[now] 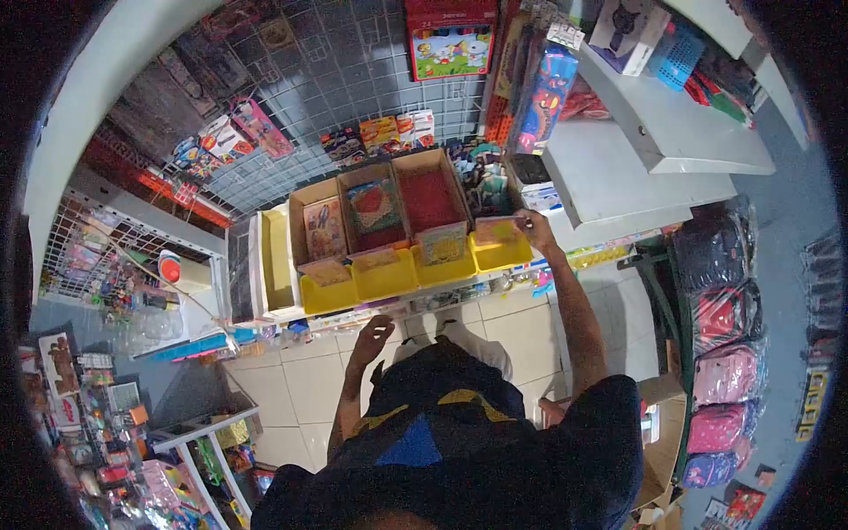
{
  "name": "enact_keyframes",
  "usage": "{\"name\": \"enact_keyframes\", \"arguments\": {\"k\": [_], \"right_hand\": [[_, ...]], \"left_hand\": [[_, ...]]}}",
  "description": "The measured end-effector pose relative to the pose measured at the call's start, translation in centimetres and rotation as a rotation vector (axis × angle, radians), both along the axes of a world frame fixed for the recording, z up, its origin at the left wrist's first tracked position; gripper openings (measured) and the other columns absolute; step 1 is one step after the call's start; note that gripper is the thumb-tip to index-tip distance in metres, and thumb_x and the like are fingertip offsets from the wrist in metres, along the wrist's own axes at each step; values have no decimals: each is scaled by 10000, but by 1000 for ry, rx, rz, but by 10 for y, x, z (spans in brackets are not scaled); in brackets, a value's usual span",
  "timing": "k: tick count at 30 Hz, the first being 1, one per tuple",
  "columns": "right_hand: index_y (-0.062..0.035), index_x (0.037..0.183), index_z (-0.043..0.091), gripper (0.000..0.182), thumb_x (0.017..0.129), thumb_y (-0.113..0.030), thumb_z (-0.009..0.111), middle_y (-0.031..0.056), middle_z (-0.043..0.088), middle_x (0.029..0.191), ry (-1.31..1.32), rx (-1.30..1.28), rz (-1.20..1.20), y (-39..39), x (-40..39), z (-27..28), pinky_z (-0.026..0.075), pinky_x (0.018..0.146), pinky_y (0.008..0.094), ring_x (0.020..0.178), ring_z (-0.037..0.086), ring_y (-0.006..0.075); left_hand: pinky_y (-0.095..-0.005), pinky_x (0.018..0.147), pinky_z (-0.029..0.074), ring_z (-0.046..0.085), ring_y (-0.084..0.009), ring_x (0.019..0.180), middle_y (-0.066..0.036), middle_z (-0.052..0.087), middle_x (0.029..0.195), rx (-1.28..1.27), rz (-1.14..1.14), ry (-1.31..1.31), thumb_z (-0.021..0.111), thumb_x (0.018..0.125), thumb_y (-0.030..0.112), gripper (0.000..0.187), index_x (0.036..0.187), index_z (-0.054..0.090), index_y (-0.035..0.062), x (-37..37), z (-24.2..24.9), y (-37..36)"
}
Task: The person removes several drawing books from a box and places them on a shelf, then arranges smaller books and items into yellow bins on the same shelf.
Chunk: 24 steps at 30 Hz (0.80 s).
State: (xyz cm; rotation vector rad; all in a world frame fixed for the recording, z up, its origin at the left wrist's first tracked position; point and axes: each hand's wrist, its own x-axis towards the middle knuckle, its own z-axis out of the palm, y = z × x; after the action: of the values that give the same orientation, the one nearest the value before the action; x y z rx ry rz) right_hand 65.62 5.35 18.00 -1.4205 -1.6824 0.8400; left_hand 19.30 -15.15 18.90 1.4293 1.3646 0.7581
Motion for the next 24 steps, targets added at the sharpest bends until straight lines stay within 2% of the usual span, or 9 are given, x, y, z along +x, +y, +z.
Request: {"name": "enact_keyframes", "arguments": {"k": [5,6,8,11,13,15,21,23,24], "right_hand": [[-57,986,639,204,788,-71,686,38,580,791,38,5,-107,17,0,-24,510,707,297,724,570,128],[-75,1077,599,300,790,-78,684,27,545,808,-221,222,-105,15,-1,-23,505,688,304,742,542,140],[-92,1175,534,429,776,-65,689,33,537,822,364,33,-229,17,-10,-24,501,678,304,768,527,152],[-101,1297,412,612,752,-15,675,119,507,1053,241,176,-313,6,-17,-30,516,720,342,941,514,234],[-97,1289,414,605,747,5,661,160,461,1153,-75,346,-404,-24,-42,12,520,748,364,1020,494,272],[-75,1276,419,579,746,38,624,196,383,1249,-25,244,-537,-52,-59,23,466,865,402,1098,454,336],[8,1172,440,489,718,54,618,215,432,1138,70,72,-607,-163,-111,1,427,865,419,1051,457,365],[-43,1167,450,526,689,40,654,233,382,1202,92,-96,-528,-211,-120,-42,397,929,466,1111,428,418],[-67,1159,465,516,691,12,666,234,396,1194,-135,-9,-384,-240,-115,-73,388,945,475,1109,427,426]], "left_hand": [[-348,710,525,653,-250,854,-154,646,986,-71,28,99,606,892,243,309,1116,546,39,-19,-9,-20],[-349,700,525,656,-254,840,-156,650,968,-155,39,131,602,894,246,309,1118,546,41,-20,-7,-22],[-347,670,522,641,-233,805,-137,649,942,-284,16,176,608,888,276,332,1140,531,75,-21,-5,-26],[-365,656,523,661,-259,777,-157,660,910,-207,-86,186,609,886,247,314,1123,540,52,-15,1,-29],[-362,664,519,650,-246,768,-148,655,904,-231,-115,156,610,883,222,288,1112,539,62,-13,3,-29],[-358,668,518,643,-240,760,-142,653,903,-214,-152,178,607,884,210,276,1108,536,66,-13,-4,-25],[-354,744,513,651,-236,839,-129,661,952,-343,-272,251,591,883,296,326,1130,540,90,-37,-87,-33],[-332,740,514,639,-232,890,-105,665,952,-576,-173,-106,544,891,229,273,1109,546,64,-59,-140,-55],[-330,719,507,626,-222,883,-95,663,939,-681,-116,-143,543,888,211,268,1111,549,62,-78,-194,-72]]}}
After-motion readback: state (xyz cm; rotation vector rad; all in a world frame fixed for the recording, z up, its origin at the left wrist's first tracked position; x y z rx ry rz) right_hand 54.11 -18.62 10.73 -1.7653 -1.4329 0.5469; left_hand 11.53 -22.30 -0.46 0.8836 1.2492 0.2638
